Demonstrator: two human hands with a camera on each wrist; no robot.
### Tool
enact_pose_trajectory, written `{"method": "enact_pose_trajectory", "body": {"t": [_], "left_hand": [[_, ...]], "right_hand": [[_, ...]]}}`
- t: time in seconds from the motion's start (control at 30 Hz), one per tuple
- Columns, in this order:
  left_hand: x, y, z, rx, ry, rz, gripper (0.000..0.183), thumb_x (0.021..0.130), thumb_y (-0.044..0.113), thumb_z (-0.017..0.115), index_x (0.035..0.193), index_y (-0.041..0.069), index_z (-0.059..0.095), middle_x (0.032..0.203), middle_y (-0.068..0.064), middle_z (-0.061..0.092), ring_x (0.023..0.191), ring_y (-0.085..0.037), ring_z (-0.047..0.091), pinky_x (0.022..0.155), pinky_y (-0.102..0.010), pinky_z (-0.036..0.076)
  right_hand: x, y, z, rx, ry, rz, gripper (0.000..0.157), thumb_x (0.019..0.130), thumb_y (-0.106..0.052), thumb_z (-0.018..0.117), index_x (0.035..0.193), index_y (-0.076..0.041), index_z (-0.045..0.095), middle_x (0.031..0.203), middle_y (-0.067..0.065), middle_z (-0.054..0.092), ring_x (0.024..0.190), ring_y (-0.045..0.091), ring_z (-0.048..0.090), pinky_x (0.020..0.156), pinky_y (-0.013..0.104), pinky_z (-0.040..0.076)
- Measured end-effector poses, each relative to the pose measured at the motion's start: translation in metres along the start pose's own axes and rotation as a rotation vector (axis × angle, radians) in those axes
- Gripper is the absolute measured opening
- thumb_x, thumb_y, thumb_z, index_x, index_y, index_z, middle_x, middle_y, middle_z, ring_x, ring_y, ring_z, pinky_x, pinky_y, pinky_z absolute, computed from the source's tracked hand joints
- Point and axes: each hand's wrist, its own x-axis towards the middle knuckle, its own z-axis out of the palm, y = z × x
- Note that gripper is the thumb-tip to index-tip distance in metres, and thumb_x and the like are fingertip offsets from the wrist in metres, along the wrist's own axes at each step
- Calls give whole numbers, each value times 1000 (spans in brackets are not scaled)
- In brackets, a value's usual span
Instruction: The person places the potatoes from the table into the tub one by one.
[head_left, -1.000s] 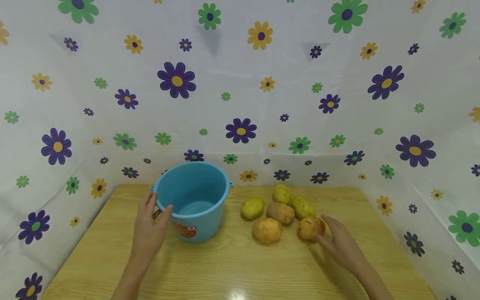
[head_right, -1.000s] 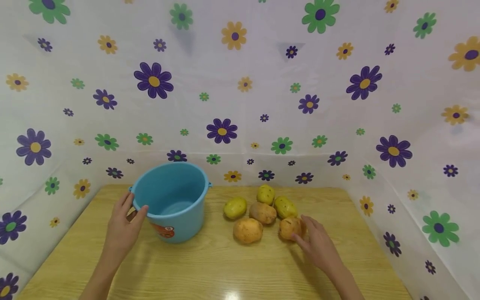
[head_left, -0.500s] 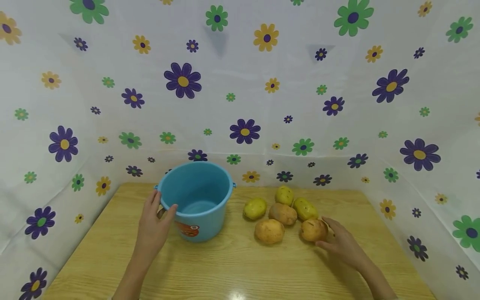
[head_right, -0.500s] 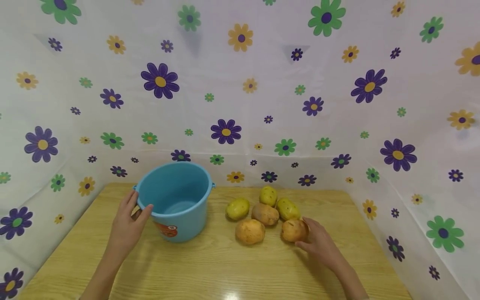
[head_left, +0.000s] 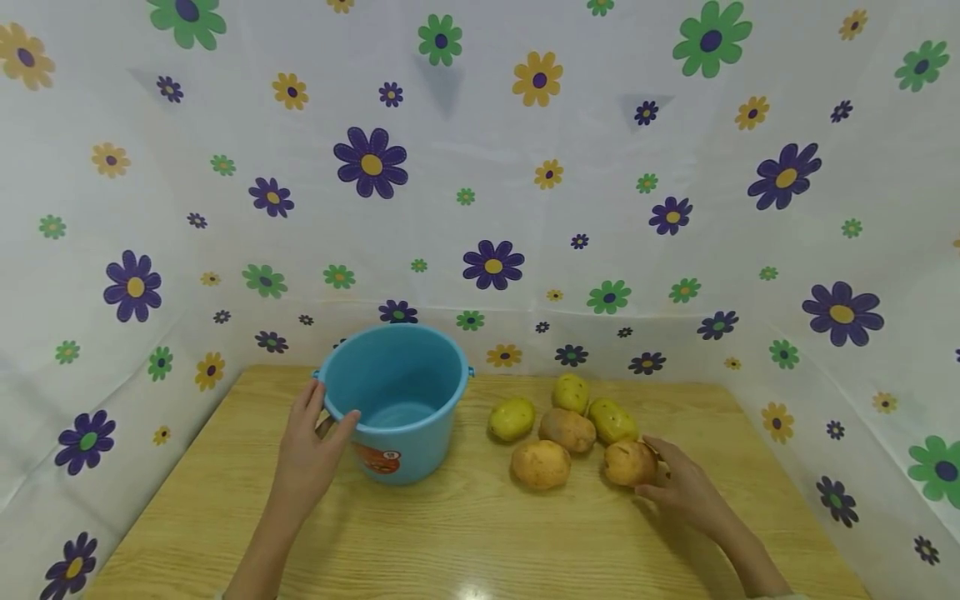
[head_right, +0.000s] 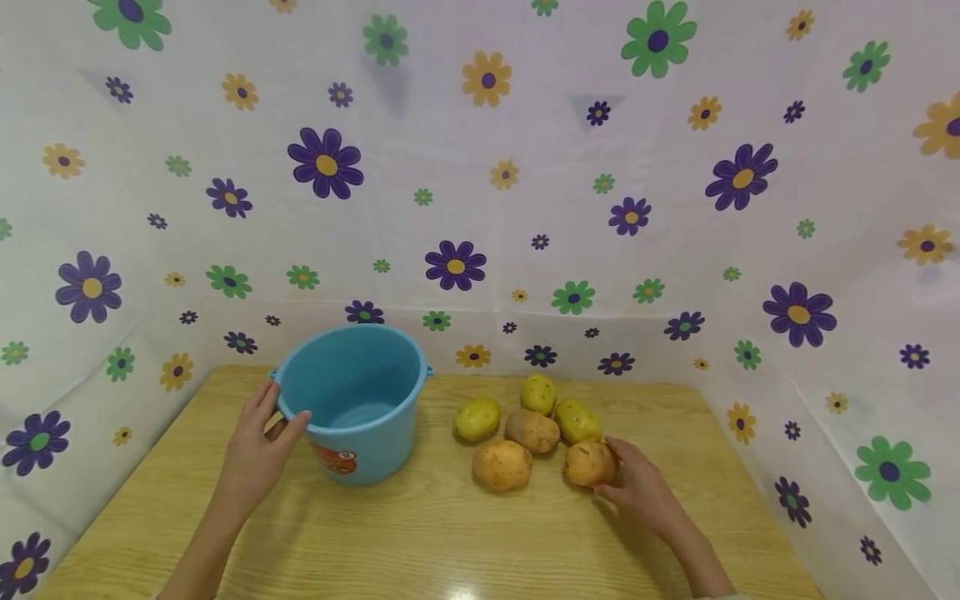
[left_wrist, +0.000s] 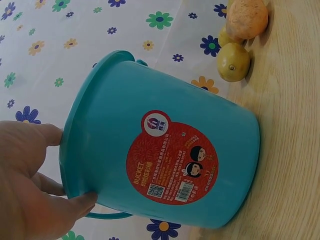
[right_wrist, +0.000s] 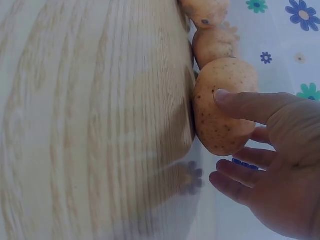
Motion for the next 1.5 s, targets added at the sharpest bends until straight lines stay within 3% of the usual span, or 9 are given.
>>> {"method": "enact_pose_trajectory", "body": {"t": [0.33,0.53,0.73,0.97,1.5], "left_hand": [[-1,1,0,1,-1,-10,81,107,27,61,163,-3,11,171,-18,0,154,-41,20,121,-48,34],[-1,0,0,-5,4,-8,82,106,28,61,164,-2,11,171,-17,1,154,-40,21,121,-47,34],[-1,-1,0,-5,2,-7,82,107,28,61,164,-1,10,171,-17,1,154,-40,21,121,-47,34],[-1,-2,0,-1,5,-1,82,107,30,61,164,-1,11,171,-18,2,153,-41,24,120,-47,35],[0,-4,1,11,10,18,82,107,30,61,164,-2,12,171,-19,4,153,-42,23,119,-48,35]], "right_hand": [[1,-1,3,17,-11,16,80,81,-6,88,144,17,44,139,39,50,123,54,54,94,60,58],[2,0,5,34,8,14,76,82,-1,86,143,17,45,137,37,53,119,49,57,88,51,61],[2,3,8,12,58,-13,72,79,2,87,139,17,51,126,33,61,101,35,64,77,38,64],[1,6,12,4,87,-18,67,80,-4,88,135,15,55,112,23,65,88,24,65,70,29,61],[-10,-8,9,-3,83,80,67,83,-24,90,130,12,60,117,25,65,88,21,61,68,27,54]]}}
